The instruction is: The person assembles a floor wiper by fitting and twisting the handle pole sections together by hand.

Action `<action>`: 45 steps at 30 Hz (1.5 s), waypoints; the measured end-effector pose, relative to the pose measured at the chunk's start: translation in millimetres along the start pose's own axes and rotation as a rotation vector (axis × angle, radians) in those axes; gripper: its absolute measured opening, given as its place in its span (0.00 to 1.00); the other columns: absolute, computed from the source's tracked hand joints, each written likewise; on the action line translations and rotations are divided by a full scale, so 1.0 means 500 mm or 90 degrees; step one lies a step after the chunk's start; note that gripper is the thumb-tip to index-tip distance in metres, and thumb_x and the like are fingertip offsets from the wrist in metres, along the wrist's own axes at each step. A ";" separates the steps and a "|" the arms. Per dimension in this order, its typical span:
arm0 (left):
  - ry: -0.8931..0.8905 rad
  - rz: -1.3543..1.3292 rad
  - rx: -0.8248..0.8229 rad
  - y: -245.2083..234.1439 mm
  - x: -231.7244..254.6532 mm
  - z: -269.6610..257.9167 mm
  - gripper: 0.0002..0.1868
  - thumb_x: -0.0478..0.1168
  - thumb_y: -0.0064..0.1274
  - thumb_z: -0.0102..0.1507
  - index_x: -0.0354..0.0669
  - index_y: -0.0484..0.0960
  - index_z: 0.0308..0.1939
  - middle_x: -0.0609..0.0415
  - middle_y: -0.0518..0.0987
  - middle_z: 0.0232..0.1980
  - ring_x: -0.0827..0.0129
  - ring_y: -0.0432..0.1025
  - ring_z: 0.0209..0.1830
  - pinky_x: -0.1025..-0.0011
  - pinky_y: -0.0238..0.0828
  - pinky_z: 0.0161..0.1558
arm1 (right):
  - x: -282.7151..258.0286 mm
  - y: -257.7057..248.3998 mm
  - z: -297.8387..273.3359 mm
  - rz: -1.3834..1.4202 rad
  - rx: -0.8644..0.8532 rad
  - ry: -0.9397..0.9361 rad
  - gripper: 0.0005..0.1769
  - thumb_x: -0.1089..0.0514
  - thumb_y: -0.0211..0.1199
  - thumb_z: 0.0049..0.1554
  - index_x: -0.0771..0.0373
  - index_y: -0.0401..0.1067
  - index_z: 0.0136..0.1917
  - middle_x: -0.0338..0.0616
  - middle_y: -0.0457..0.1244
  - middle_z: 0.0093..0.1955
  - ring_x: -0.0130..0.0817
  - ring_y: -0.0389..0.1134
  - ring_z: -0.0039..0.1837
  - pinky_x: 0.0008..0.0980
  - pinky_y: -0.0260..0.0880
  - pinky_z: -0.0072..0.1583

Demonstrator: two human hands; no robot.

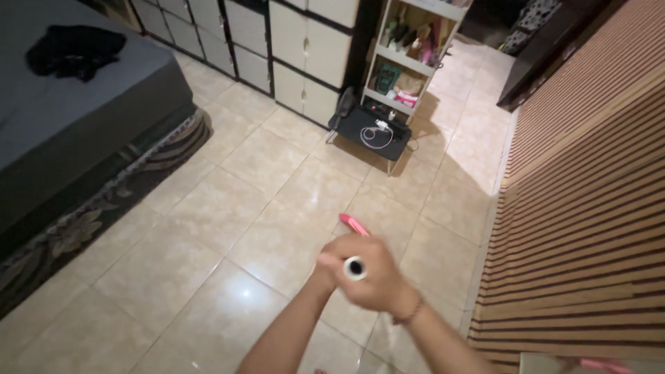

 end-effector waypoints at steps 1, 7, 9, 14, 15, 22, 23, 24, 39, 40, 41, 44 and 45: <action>-0.014 0.103 -0.022 -0.011 0.015 0.008 0.10 0.38 0.50 0.51 0.46 0.75 0.36 0.51 0.75 0.37 0.59 0.70 0.37 0.66 0.66 0.37 | -0.016 -0.020 0.002 0.019 0.022 -0.006 0.05 0.65 0.55 0.47 0.67 0.64 0.31 0.42 0.60 0.30 0.26 0.61 0.34 0.27 0.61 0.38; -0.080 0.172 -0.054 -0.173 0.137 -0.020 0.10 0.40 0.50 0.51 0.43 0.73 0.35 0.51 0.73 0.33 0.57 0.69 0.33 0.66 0.65 0.34 | -0.142 -0.123 0.031 0.199 0.271 0.017 0.11 0.65 0.47 0.52 0.59 0.62 0.29 0.34 0.54 0.25 0.21 0.56 0.25 0.23 0.60 0.32; -0.113 0.215 -0.081 -0.211 0.133 -0.064 0.09 0.40 0.49 0.52 0.43 0.74 0.34 0.51 0.73 0.33 0.57 0.69 0.32 0.65 0.65 0.33 | -0.130 -0.091 0.031 0.340 0.305 0.022 0.12 0.66 0.47 0.55 0.61 0.62 0.31 0.36 0.54 0.26 0.23 0.55 0.26 0.25 0.58 0.33; -0.289 0.401 -0.208 -0.317 0.019 -0.215 0.06 0.41 0.50 0.50 0.42 0.75 0.28 0.48 0.73 0.31 0.55 0.68 0.31 0.62 0.64 0.33 | -0.035 0.106 -0.002 0.247 0.244 0.303 0.10 0.65 0.48 0.48 0.65 0.64 0.27 0.42 0.58 0.24 0.28 0.59 0.26 0.26 0.60 0.30; -0.328 0.412 -0.233 -0.328 0.005 -0.247 0.08 0.42 0.51 0.50 0.42 0.75 0.27 0.48 0.73 0.30 0.55 0.68 0.31 0.61 0.64 0.33 | -0.043 0.142 -0.013 0.330 0.209 0.278 0.13 0.64 0.48 0.51 0.65 0.61 0.25 0.41 0.56 0.23 0.27 0.57 0.26 0.26 0.63 0.34; -0.189 0.252 -0.129 -0.303 0.058 -0.249 0.08 0.41 0.51 0.50 0.41 0.74 0.29 0.47 0.73 0.28 0.55 0.68 0.29 0.63 0.64 0.32 | -0.153 0.096 0.001 0.245 0.109 0.236 0.19 0.63 0.47 0.53 0.65 0.58 0.21 0.38 0.52 0.19 0.25 0.54 0.24 0.25 0.57 0.30; -0.180 0.229 -0.121 -0.284 0.067 -0.241 0.09 0.41 0.51 0.50 0.40 0.74 0.30 0.47 0.72 0.28 0.55 0.68 0.29 0.63 0.64 0.32 | -0.171 0.097 0.005 0.177 0.091 0.224 0.19 0.63 0.49 0.52 0.65 0.58 0.21 0.39 0.52 0.19 0.25 0.53 0.24 0.25 0.54 0.30; -0.177 0.202 -0.117 -0.263 0.074 -0.242 0.10 0.41 0.51 0.50 0.39 0.73 0.31 0.47 0.72 0.28 0.55 0.68 0.29 0.64 0.64 0.32 | -0.188 0.102 0.000 0.110 0.075 0.219 0.19 0.63 0.50 0.52 0.66 0.58 0.20 0.40 0.52 0.19 0.26 0.51 0.24 0.25 0.52 0.29; -0.030 0.180 -0.212 -0.076 0.234 -0.193 0.12 0.45 0.48 0.53 0.41 0.69 0.31 0.46 0.72 0.29 0.53 0.68 0.28 0.60 0.63 0.29 | -0.299 -0.045 -0.091 0.189 0.175 0.227 0.11 0.59 0.51 0.50 0.64 0.61 0.27 0.39 0.56 0.25 0.22 0.55 0.29 0.21 0.55 0.32; -0.027 0.180 -0.227 -0.065 0.240 -0.196 0.11 0.45 0.48 0.52 0.41 0.69 0.30 0.46 0.72 0.29 0.53 0.68 0.28 0.60 0.63 0.29 | -0.296 -0.051 -0.093 0.228 0.259 0.219 0.12 0.58 0.50 0.52 0.64 0.60 0.28 0.38 0.56 0.25 0.22 0.55 0.30 0.21 0.57 0.34; -0.025 0.180 -0.241 -0.054 0.246 -0.204 0.11 0.44 0.48 0.52 0.41 0.69 0.30 0.47 0.72 0.29 0.54 0.68 0.28 0.60 0.64 0.29 | -0.292 -0.057 -0.098 0.266 0.342 0.209 0.13 0.57 0.49 0.54 0.63 0.59 0.29 0.37 0.55 0.26 0.22 0.56 0.31 0.22 0.58 0.36; -0.042 0.174 -0.278 -0.030 0.245 -0.215 0.11 0.45 0.48 0.52 0.41 0.69 0.31 0.47 0.72 0.28 0.54 0.68 0.27 0.61 0.64 0.28 | -0.258 -0.062 -0.118 -0.010 0.422 0.386 0.14 0.61 0.52 0.50 0.64 0.57 0.25 0.37 0.55 0.21 0.22 0.54 0.26 0.20 0.54 0.30; -0.054 0.170 -0.293 -0.017 0.243 -0.220 0.12 0.45 0.48 0.52 0.41 0.69 0.32 0.47 0.72 0.28 0.54 0.68 0.26 0.61 0.64 0.28 | -0.254 -0.069 -0.130 0.018 0.437 0.362 0.14 0.61 0.52 0.52 0.64 0.57 0.25 0.37 0.53 0.21 0.22 0.53 0.26 0.21 0.54 0.30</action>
Point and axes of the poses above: each hand's wrist, its own z-axis towards the middle knuckle, its own y-axis out of the palm, x = y × z, the point moved 5 cm from there along z, towards the middle knuckle
